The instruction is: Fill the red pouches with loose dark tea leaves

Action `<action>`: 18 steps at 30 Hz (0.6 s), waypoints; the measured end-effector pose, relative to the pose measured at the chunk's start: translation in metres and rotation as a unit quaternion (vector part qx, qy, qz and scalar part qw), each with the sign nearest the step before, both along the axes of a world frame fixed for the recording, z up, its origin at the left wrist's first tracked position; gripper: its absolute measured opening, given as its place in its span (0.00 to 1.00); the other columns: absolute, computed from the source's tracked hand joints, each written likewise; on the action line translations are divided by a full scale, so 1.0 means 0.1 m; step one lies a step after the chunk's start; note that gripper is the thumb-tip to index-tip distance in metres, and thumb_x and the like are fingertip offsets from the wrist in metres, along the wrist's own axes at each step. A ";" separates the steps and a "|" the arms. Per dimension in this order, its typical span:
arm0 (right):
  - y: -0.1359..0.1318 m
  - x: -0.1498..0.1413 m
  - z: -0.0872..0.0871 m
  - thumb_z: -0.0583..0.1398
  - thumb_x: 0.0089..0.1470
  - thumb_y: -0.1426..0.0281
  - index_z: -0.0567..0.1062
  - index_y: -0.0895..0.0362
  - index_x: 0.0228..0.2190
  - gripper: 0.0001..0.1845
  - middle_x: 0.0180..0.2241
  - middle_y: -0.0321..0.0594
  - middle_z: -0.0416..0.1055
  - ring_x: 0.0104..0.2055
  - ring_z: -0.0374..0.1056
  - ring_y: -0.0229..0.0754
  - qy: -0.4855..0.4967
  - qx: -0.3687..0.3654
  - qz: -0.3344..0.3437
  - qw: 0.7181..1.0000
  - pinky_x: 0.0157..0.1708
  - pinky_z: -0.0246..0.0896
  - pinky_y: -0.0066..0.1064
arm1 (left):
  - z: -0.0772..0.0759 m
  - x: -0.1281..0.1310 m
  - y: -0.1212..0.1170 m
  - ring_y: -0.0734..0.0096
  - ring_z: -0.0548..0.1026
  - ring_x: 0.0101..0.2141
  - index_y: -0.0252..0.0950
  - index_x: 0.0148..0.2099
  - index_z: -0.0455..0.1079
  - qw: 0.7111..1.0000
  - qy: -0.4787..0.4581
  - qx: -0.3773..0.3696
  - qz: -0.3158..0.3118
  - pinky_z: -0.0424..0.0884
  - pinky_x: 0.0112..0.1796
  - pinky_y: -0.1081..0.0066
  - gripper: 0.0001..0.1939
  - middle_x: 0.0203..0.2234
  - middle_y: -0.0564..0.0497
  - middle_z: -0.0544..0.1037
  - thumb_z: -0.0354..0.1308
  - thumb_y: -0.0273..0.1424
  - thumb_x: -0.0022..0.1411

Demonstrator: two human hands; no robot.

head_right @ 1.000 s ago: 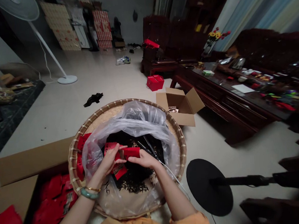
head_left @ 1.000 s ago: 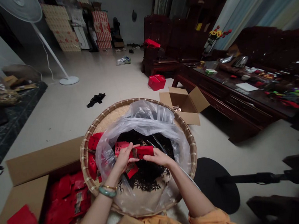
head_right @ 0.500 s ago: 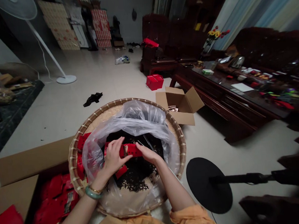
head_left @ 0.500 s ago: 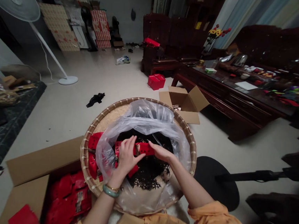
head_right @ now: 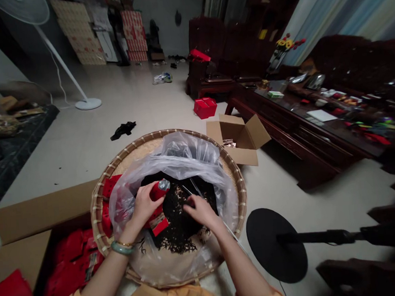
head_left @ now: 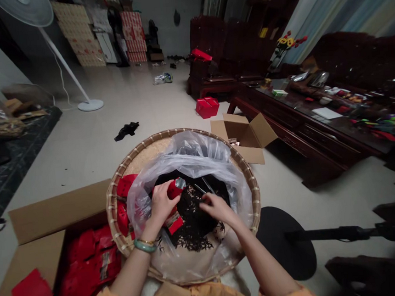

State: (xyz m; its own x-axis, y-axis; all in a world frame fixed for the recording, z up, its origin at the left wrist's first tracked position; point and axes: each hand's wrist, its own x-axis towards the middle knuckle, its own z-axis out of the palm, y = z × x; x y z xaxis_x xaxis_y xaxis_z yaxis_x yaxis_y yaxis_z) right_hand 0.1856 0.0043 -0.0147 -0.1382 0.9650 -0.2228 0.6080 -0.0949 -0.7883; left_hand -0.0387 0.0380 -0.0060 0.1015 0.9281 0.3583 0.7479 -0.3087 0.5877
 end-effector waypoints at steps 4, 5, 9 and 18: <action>-0.30 0.02 -0.29 0.70 0.31 0.72 0.59 0.55 0.56 0.49 0.49 0.56 0.61 0.40 0.68 0.53 -0.286 0.024 0.030 0.957 0.34 0.63 0.39 | 0.00 -0.01 0.01 0.57 0.69 0.43 0.34 0.50 0.66 1.000 -0.019 -0.004 0.022 0.66 0.45 0.60 0.24 0.42 0.44 0.75 0.62 0.32 0.49; -0.32 0.01 -0.34 0.70 0.30 0.75 0.55 0.53 0.58 0.53 0.50 0.58 0.59 0.42 0.67 0.56 -0.307 0.036 0.030 0.951 0.34 0.64 0.40 | -0.01 -0.01 0.01 0.57 0.69 0.43 0.34 0.50 0.66 0.999 -0.021 -0.007 0.024 0.66 0.45 0.61 0.25 0.42 0.44 0.75 0.62 0.32 0.49; -0.21 -0.06 -0.41 0.67 0.32 0.79 0.51 0.52 0.60 0.55 0.53 0.57 0.54 0.50 0.60 0.60 -0.263 0.090 0.020 0.960 0.39 0.64 0.44 | 0.01 0.01 -0.02 0.57 0.70 0.43 0.37 0.50 0.66 0.999 -0.026 -0.009 0.026 0.66 0.44 0.61 0.24 0.42 0.45 0.75 0.62 0.33 0.49; 0.15 -0.53 -0.32 0.62 0.45 0.75 0.56 0.49 0.57 0.39 0.53 0.47 0.56 0.52 0.60 0.48 -0.072 0.174 0.083 0.979 0.49 0.60 0.40 | 0.03 -0.04 -0.04 0.57 0.71 0.42 0.35 0.50 0.66 0.999 -0.037 0.000 0.038 0.67 0.44 0.61 0.24 0.42 0.44 0.75 0.61 0.34 0.50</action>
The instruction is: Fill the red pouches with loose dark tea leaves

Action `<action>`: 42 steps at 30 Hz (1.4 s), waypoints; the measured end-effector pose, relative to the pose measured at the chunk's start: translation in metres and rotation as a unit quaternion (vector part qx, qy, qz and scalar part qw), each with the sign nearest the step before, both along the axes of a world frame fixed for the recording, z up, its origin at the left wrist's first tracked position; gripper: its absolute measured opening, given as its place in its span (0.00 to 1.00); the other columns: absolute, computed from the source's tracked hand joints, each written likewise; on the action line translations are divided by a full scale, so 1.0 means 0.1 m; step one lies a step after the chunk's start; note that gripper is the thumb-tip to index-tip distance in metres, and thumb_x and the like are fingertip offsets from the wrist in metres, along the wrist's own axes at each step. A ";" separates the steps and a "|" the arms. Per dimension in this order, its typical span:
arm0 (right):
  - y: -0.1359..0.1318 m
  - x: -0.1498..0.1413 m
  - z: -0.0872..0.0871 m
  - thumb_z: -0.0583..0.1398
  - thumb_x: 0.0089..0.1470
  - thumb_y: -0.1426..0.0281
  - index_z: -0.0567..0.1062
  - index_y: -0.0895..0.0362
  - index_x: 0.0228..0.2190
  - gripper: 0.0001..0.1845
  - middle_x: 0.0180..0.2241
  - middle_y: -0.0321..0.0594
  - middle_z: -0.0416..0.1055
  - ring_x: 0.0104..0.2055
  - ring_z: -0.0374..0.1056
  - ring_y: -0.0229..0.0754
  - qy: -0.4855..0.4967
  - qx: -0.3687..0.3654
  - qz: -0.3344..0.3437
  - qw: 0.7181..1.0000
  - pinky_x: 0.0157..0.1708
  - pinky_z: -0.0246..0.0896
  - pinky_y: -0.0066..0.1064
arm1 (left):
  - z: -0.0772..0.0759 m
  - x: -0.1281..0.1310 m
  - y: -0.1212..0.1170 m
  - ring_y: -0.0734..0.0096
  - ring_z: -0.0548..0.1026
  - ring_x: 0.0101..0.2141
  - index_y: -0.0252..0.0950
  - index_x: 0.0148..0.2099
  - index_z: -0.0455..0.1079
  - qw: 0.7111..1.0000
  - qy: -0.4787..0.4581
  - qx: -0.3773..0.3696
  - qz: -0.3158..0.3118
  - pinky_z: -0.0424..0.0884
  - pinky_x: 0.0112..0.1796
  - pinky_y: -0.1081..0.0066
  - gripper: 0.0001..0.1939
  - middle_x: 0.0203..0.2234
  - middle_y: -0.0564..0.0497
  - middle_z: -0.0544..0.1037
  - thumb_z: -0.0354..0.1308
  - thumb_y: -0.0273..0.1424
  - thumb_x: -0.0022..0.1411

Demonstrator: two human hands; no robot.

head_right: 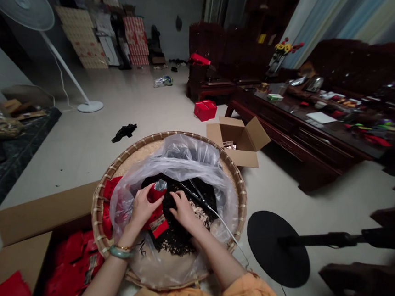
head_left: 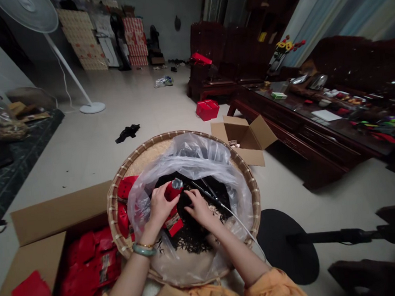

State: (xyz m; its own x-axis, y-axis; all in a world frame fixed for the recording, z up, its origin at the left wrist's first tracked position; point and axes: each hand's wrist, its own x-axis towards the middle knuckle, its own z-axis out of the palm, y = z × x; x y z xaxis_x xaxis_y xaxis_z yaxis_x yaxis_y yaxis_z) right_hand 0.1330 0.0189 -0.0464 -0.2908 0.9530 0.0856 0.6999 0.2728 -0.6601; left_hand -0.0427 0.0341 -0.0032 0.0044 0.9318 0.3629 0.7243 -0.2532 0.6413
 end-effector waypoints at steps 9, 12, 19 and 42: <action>0.03 -0.12 -0.10 0.67 0.31 0.49 0.52 0.55 0.59 0.58 0.62 0.57 0.45 0.62 0.41 0.63 -0.198 0.056 0.141 0.968 0.54 0.42 0.55 | -0.01 -0.01 0.01 0.58 0.70 0.43 0.37 0.51 0.66 1.000 0.004 -0.004 -0.018 0.66 0.46 0.61 0.23 0.44 0.45 0.75 0.60 0.32 0.51; 0.02 -0.07 -0.08 0.64 0.42 0.54 0.57 0.56 0.57 0.44 0.57 0.56 0.55 0.57 0.50 0.58 -0.188 0.095 0.150 0.966 0.52 0.48 0.50 | -0.01 0.00 0.00 0.58 0.71 0.42 0.38 0.50 0.66 1.000 0.002 -0.005 -0.024 0.67 0.45 0.61 0.23 0.43 0.46 0.75 0.60 0.32 0.51; 0.06 -0.09 -0.08 0.65 0.42 0.60 0.58 0.59 0.57 0.42 0.58 0.56 0.52 0.58 0.46 0.59 -0.193 0.120 0.133 0.965 0.51 0.48 0.49 | -0.01 0.03 0.01 0.58 0.71 0.43 0.37 0.51 0.66 1.000 0.010 -0.006 -0.025 0.66 0.46 0.62 0.23 0.43 0.45 0.75 0.61 0.32 0.51; 0.24 -0.13 0.11 0.54 0.52 0.63 0.71 0.58 0.27 0.12 0.25 0.40 0.74 0.28 0.71 0.41 0.699 -0.400 -0.221 0.550 0.33 0.68 0.35 | -0.10 -0.09 0.02 0.58 0.72 0.41 0.36 0.50 0.67 1.000 -0.008 0.001 0.026 0.70 0.41 0.62 0.24 0.39 0.46 0.76 0.61 0.37 0.50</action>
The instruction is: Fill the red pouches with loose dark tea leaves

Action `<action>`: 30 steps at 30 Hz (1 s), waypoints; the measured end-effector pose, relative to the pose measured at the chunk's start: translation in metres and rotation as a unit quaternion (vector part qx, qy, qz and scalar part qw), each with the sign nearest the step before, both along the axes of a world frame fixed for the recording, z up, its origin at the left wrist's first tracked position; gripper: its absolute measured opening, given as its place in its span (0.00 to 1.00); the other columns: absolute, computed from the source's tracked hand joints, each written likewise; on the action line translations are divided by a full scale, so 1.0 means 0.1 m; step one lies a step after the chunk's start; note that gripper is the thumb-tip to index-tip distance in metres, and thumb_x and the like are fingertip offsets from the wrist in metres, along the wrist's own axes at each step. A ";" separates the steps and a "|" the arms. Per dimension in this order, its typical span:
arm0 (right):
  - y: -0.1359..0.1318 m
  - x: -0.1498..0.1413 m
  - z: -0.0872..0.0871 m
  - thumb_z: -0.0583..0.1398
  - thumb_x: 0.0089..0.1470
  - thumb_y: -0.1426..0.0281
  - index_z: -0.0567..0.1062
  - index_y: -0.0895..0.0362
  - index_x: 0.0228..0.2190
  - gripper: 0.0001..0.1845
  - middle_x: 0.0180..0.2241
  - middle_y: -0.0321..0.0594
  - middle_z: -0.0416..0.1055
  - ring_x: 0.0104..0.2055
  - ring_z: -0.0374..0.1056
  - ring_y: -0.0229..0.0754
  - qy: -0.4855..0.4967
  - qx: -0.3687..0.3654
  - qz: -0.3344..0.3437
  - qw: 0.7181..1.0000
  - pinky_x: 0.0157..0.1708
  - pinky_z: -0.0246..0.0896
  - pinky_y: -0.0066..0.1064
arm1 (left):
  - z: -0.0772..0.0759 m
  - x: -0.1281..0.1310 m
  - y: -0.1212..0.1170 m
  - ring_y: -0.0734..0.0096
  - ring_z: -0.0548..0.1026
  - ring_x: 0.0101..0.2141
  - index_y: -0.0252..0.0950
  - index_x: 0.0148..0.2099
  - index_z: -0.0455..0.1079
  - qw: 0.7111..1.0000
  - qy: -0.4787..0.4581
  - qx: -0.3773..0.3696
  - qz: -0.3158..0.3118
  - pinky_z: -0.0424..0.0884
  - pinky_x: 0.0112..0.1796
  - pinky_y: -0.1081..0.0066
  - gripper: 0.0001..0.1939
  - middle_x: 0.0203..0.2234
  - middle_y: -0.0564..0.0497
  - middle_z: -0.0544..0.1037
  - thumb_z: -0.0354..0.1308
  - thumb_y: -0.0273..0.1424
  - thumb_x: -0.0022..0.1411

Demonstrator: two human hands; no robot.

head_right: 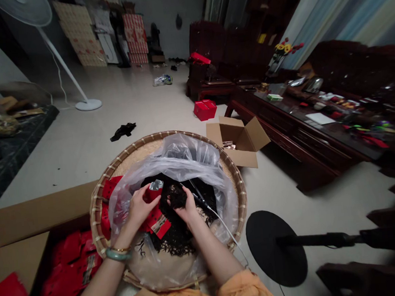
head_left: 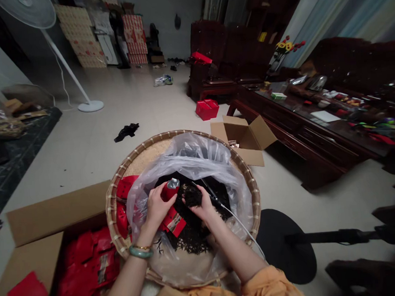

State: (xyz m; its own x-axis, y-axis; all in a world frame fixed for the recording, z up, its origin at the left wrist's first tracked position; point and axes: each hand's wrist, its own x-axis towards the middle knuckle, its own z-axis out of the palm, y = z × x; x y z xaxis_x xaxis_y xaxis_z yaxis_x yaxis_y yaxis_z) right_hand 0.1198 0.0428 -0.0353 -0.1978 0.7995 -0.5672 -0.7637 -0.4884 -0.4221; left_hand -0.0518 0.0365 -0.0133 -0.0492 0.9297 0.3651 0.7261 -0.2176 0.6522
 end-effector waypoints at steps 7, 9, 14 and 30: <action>-0.04 0.02 0.07 0.52 0.52 0.68 0.73 0.60 0.33 0.12 0.34 0.46 0.76 0.39 0.72 0.45 0.136 0.010 -0.009 0.991 0.38 0.68 0.38 | -0.02 0.03 -0.03 0.59 0.72 0.41 0.36 0.49 0.67 1.000 -0.005 0.005 -0.009 0.70 0.40 0.62 0.23 0.39 0.45 0.76 0.62 0.35 0.50; -0.05 0.03 0.08 0.52 0.52 0.68 0.73 0.59 0.36 0.12 0.34 0.44 0.76 0.39 0.72 0.45 0.149 0.018 -0.002 0.989 0.39 0.68 0.39 | -0.02 0.04 -0.04 0.59 0.72 0.41 0.36 0.49 0.67 1.000 -0.005 0.007 -0.011 0.70 0.41 0.61 0.23 0.40 0.45 0.76 0.62 0.35 0.50; -0.05 0.05 0.08 0.53 0.52 0.69 0.73 0.61 0.31 0.11 0.30 0.45 0.76 0.38 0.73 0.45 0.144 0.010 -0.022 0.989 0.39 0.68 0.37 | -0.02 0.07 -0.08 0.59 0.72 0.41 0.36 0.50 0.66 1.000 -0.007 0.003 -0.024 0.69 0.43 0.61 0.23 0.41 0.45 0.75 0.61 0.35 0.51; -0.01 0.14 0.66 0.52 0.53 0.69 0.71 0.56 0.25 0.10 0.27 0.37 0.75 0.33 0.72 0.37 0.073 0.089 -0.160 0.980 0.34 0.69 0.29 | -0.02 0.31 -0.21 0.58 0.70 0.43 0.37 0.50 0.66 0.996 0.005 0.013 -0.085 0.67 0.45 0.59 0.24 0.43 0.47 0.75 0.62 0.30 0.48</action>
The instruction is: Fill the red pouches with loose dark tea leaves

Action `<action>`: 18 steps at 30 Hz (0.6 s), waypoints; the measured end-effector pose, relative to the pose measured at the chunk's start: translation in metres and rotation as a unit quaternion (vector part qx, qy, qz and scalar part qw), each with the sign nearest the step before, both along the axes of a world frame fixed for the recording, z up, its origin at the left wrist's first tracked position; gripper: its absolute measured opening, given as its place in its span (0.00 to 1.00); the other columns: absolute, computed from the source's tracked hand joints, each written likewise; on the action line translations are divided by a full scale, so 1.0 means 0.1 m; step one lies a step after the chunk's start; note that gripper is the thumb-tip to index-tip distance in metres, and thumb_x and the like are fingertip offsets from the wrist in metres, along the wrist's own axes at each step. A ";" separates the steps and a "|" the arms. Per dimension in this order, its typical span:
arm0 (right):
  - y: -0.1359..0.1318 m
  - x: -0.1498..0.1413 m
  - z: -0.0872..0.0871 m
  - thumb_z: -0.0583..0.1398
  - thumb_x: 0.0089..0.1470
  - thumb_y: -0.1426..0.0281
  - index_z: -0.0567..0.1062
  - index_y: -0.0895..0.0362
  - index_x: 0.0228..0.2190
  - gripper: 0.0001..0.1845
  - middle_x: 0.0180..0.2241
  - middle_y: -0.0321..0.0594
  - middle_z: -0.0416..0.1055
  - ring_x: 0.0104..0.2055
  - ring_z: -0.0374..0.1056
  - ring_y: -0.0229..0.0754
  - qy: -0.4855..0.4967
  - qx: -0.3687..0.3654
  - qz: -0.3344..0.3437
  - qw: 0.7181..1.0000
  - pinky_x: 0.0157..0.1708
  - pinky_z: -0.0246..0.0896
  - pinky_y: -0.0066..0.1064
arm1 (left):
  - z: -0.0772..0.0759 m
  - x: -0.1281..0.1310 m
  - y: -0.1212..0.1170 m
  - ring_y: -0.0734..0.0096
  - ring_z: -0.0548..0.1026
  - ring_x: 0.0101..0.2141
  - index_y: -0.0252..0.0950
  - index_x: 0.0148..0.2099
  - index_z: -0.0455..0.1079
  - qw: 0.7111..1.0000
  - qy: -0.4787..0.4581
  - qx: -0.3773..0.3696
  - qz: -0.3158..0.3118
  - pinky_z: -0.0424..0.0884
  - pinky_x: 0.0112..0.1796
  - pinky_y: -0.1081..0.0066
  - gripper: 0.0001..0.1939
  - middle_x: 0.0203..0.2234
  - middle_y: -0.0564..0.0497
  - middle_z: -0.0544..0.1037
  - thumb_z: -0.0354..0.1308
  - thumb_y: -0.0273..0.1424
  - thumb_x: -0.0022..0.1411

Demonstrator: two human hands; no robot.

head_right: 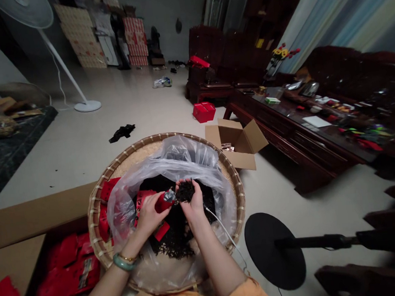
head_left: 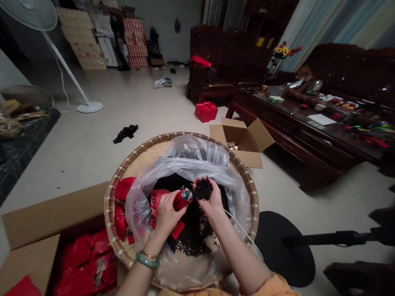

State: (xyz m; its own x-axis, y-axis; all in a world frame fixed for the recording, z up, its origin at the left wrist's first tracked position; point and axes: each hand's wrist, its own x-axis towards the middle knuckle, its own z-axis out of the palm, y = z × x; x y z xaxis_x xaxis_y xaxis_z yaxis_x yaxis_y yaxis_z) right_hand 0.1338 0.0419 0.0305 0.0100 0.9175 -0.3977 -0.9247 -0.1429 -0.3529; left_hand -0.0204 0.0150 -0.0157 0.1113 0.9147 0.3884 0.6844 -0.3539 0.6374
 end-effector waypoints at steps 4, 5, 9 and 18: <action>0.03 -0.08 0.11 0.53 0.52 0.66 0.72 0.56 0.27 0.09 0.28 0.34 0.75 0.34 0.72 0.38 -0.086 0.058 -0.045 0.994 0.36 0.68 0.32 | 0.01 0.15 0.00 0.58 0.70 0.44 0.38 0.51 0.65 1.000 -0.014 0.002 0.001 0.67 0.45 0.58 0.26 0.43 0.46 0.75 0.62 0.28 0.47; 0.04 -0.11 0.11 0.53 0.52 0.65 0.72 0.56 0.28 0.10 0.29 0.35 0.75 0.35 0.72 0.39 -0.110 0.065 -0.055 0.990 0.37 0.68 0.32 | 0.01 0.18 0.01 0.57 0.70 0.44 0.38 0.51 0.65 1.000 -0.016 0.003 0.001 0.67 0.45 0.58 0.26 0.43 0.46 0.75 0.62 0.28 0.47; 0.04 -0.18 0.10 0.53 0.53 0.61 0.74 0.57 0.31 0.15 0.32 0.36 0.75 0.37 0.71 0.39 -0.212 0.088 -0.088 0.969 0.41 0.65 0.33 | -0.02 0.23 0.03 0.57 0.70 0.45 0.38 0.52 0.64 1.000 -0.018 -0.004 0.000 0.66 0.46 0.57 0.28 0.45 0.46 0.74 0.62 0.28 0.47; -0.03 -0.16 0.02 0.50 0.55 0.56 0.77 0.57 0.33 0.22 0.35 0.38 0.76 0.41 0.69 0.41 -0.373 0.145 -0.047 0.915 0.47 0.58 0.32 | -0.04 0.24 0.02 0.57 0.70 0.43 0.37 0.52 0.64 0.999 -0.029 -0.024 0.025 0.68 0.44 0.58 0.28 0.43 0.45 0.74 0.63 0.26 0.46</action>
State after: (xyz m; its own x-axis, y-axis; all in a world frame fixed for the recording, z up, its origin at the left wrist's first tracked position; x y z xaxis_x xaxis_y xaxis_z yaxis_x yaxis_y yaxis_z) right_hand 0.1175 0.0384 0.0321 0.2643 0.9644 0.0120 -0.4146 0.1248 -0.9014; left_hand 0.0032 0.0173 -0.0195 0.0427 0.9361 0.3491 0.6622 -0.2881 0.6917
